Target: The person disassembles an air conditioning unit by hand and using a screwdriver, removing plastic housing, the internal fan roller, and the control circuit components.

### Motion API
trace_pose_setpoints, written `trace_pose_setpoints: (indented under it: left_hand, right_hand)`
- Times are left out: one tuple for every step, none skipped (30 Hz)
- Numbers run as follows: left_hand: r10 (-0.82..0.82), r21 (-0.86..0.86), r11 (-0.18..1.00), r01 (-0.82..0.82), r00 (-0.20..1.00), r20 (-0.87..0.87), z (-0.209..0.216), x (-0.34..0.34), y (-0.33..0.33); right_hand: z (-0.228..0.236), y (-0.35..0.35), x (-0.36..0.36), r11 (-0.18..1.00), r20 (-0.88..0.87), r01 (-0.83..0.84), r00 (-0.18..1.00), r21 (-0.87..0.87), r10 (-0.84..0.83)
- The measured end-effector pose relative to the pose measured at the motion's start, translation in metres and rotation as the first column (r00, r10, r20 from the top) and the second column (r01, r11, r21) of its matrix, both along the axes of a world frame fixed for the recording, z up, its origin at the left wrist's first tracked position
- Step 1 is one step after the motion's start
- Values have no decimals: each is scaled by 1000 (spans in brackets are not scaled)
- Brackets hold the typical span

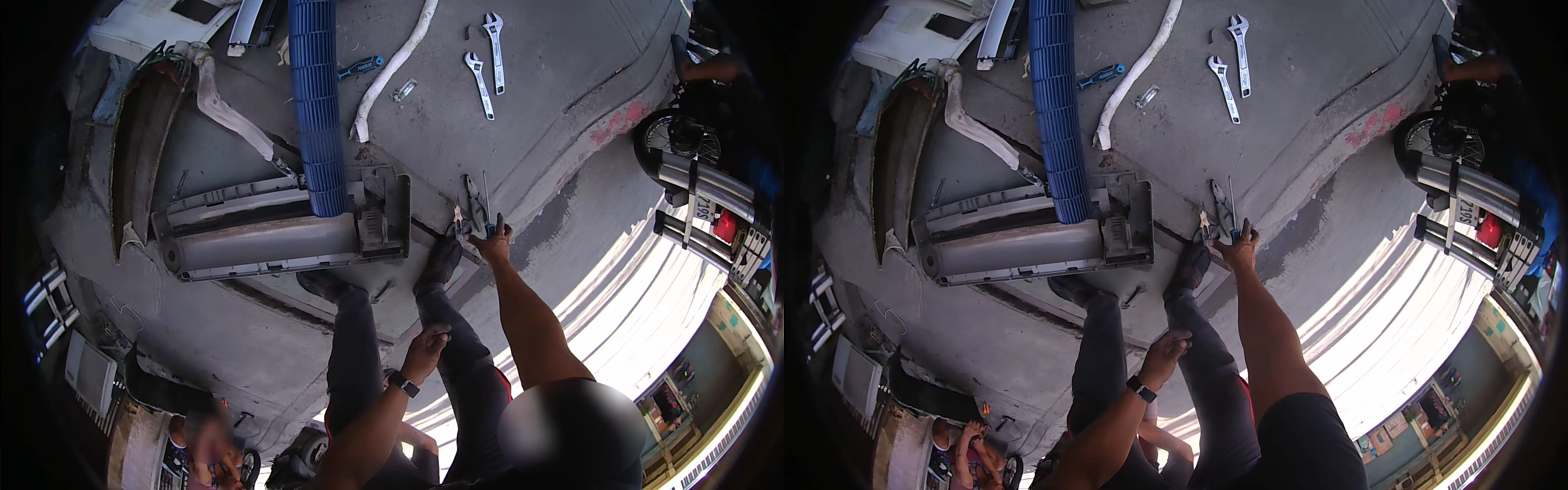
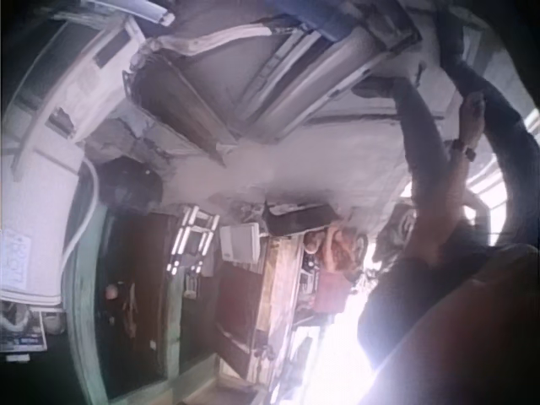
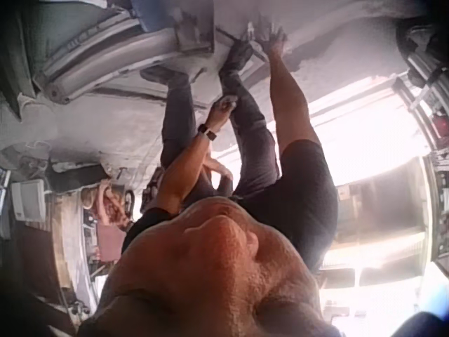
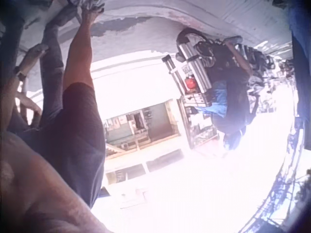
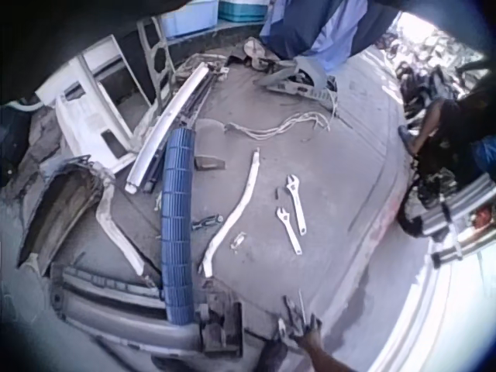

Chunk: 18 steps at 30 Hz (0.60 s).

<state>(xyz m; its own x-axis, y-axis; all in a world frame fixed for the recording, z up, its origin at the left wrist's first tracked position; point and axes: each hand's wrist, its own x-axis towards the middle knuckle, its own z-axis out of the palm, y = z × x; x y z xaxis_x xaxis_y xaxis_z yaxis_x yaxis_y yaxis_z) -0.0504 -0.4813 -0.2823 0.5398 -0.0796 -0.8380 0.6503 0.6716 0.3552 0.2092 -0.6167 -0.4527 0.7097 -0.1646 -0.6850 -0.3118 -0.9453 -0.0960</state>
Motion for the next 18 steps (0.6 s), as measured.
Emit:
trace_pose_setpoints:
  left_hand:
    - [-185, 82, 978, 191, 980, -76, 5, 8, 12]
    - [-125, 62, 990, 128, 990, -60, 7, 15, 22]
    - [-68, 45, 997, 70, 997, -40, 7, 22, 33]
    - [-13, 24, 1000, 14, 1000, -18, 7, 28, 43]
    - [119, -32, 992, -120, 992, -51, 9, 33, 53]
    - [150, -11, 988, -152, 984, -100, 9, 32, 60]
    - [180, 10, 984, -180, 973, -144, 9, 29, 68]
    - [211, 22, 977, -211, 961, -177, 7, 28, 73]
    - [206, 35, 978, -203, 961, -184, 4, 23, 74]
    - [200, 24, 980, -199, 960, -197, 5, 21, 75]
    - [196, 11, 980, -198, 959, -204, 5, 21, 75]
    - [194, -1, 980, -199, 958, -212, 5, 21, 75]
    - [176, -1, 984, -179, 968, -181, 6, 21, 77]
    - [174, -30, 983, -182, 969, -178, 9, 23, 76]
    - [180, -49, 980, -191, 968, -177, 8, 21, 76]
    - [186, -69, 977, -201, 966, -178, 8, 20, 77]
    - [167, -73, 981, -180, 973, -158, 6, 19, 79]
    - [181, -64, 979, -193, 971, -153, 5, 19, 80]
  right_hand:
    - [-19, 5, 5, 998, 50, -10, 999, 55, 7]
    - [-35, 10, 5, 993, 96, -21, 995, 112, 10]
    - [-51, 14, 3, 995, 148, -14, 989, 101, -2]
    - [-65, 16, 2, 996, 202, -4, 979, 87, -14]
    - [-76, 21, -3, 997, 256, 2, 967, 81, -23]
    - [-77, 36, -7, 997, 215, 55, 975, 46, -64]
    - [-75, 49, -9, 994, 178, 107, 978, 9, -107]
    - [-72, 56, -7, 987, 156, 154, 977, -39, -147]
    - [-73, 56, -7, 993, 152, 114, 983, -40, -106]
    - [-72, 56, -7, 997, 149, 72, 987, -40, -65]
    - [-71, 56, -2, 999, 152, 27, 988, -40, -21]
    - [-70, 56, 3, 1000, 140, -12, 990, -27, 15]
    - [-69, 57, 8, 999, 127, -52, 990, -13, 53]
    - [-63, 54, 14, 996, 117, -84, 990, -4, 84]
    - [-68, 50, 13, 993, 160, -113, 981, 18, 109]
    - [-72, 45, 12, 989, 202, -143, 971, 39, 132]
    - [-75, 36, 12, 985, 248, -163, 958, 53, 145]
    - [-79, 32, 15, 976, 251, -203, 951, 74, 178]
